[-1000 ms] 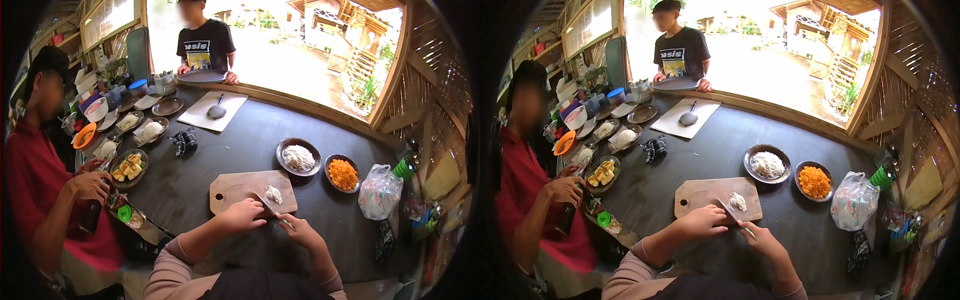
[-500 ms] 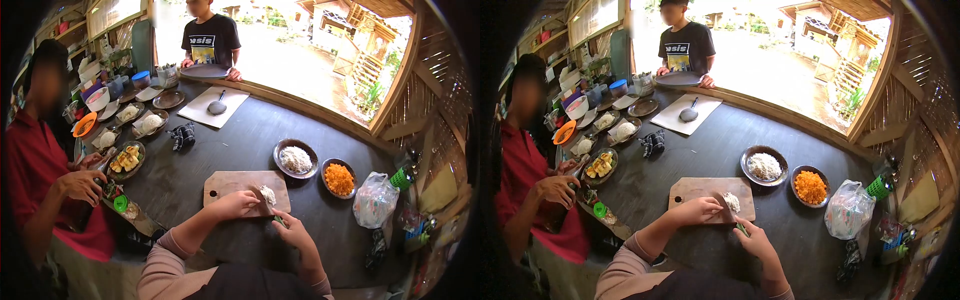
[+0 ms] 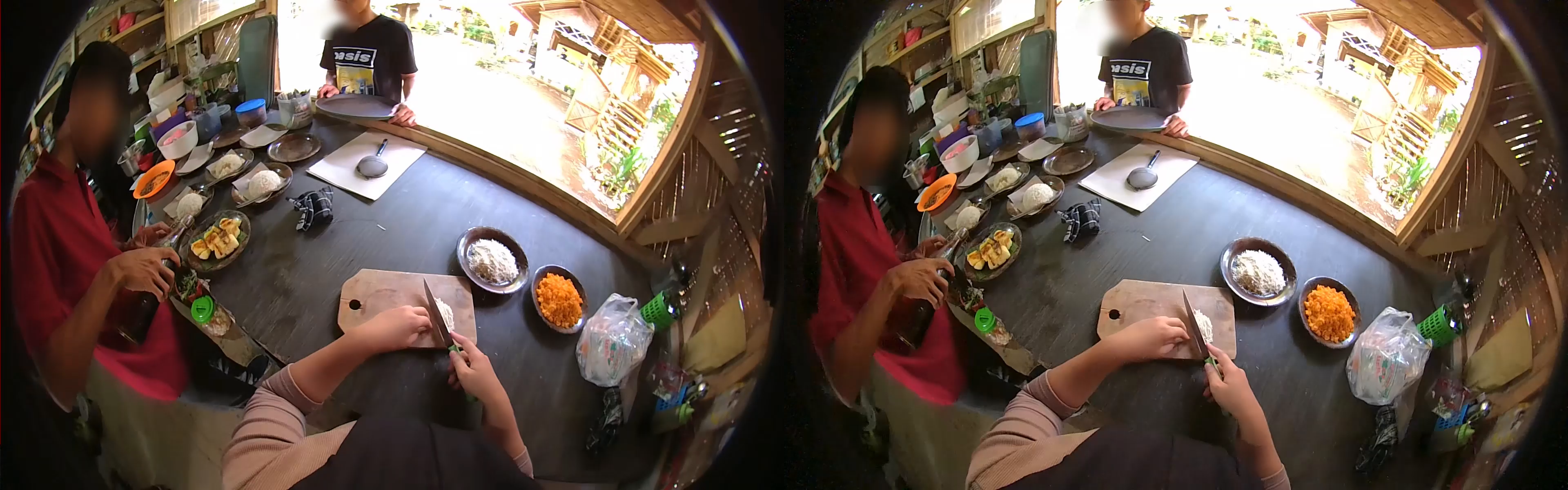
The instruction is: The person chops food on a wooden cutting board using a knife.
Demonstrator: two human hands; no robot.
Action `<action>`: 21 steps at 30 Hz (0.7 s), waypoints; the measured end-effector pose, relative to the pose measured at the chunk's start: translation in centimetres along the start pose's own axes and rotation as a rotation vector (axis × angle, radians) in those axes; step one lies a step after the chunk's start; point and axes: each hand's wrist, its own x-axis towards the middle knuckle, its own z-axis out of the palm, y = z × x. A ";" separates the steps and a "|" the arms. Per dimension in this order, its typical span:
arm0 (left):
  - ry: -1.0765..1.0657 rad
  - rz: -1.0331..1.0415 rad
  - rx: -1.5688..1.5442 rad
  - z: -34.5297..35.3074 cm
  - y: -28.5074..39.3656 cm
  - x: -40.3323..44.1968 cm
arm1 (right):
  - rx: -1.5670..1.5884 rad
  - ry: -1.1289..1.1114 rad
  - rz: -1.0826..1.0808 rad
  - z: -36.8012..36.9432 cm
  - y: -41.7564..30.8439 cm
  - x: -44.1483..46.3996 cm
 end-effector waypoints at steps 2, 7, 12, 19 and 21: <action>-0.029 -0.008 -0.016 0.0 0.4 0.2 | -0.014 -0.010 -0.008 -0.1 -0.3 0.3; 0.115 0.015 0.034 -1.6 2.1 1.1 | -0.141 -0.074 -0.107 -0.8 -0.7 0.0; 0.358 0.051 0.244 -1.2 -0.1 4.2 | -0.183 -0.119 -0.173 -0.7 0.0 0.1; 0.427 0.133 0.300 -1.0 -0.7 5.0 | -0.019 -0.123 -0.201 -0.3 1.1 0.0; 0.350 0.123 0.300 -1.7 -0.2 3.3 | 0.020 -0.133 -0.176 -0.5 1.6 0.2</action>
